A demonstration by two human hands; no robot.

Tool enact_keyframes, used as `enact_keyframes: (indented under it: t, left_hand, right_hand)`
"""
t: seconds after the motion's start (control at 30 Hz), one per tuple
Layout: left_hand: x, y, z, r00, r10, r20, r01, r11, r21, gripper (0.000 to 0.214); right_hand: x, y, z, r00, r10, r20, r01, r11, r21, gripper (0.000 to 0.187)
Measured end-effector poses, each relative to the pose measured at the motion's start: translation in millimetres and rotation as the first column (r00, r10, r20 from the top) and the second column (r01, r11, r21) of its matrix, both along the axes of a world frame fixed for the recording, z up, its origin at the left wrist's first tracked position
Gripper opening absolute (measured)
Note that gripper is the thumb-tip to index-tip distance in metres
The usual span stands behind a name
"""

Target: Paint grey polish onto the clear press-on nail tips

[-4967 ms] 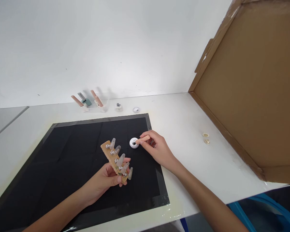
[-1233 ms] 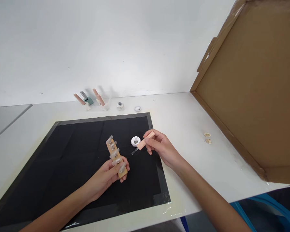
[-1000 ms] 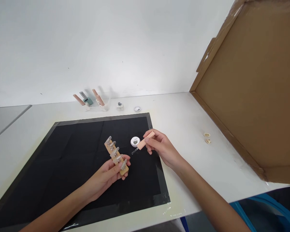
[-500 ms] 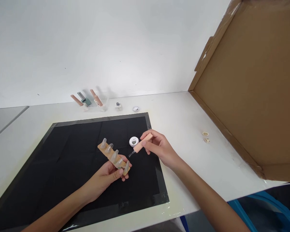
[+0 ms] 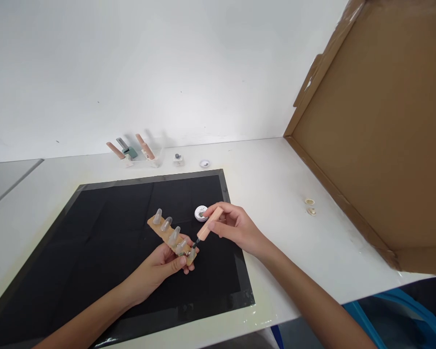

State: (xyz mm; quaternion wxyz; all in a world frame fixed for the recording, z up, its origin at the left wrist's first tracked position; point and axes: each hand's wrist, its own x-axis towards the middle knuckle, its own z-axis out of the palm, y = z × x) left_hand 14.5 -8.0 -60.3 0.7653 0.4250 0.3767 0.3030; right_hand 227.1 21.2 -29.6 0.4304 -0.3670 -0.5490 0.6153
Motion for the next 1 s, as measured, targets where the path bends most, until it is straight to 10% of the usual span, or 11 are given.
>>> enact_keyframes:
  t: [1.0]
  left_hand:
    - [-1.6,-0.6,-1.2,0.999,0.002,-0.04,-0.003,1.0,-0.018,0.046]
  right_hand:
    - [-3.9,-1.8,-9.3,0.993,0.101,0.053,-0.106,0.989,0.103,0.014]
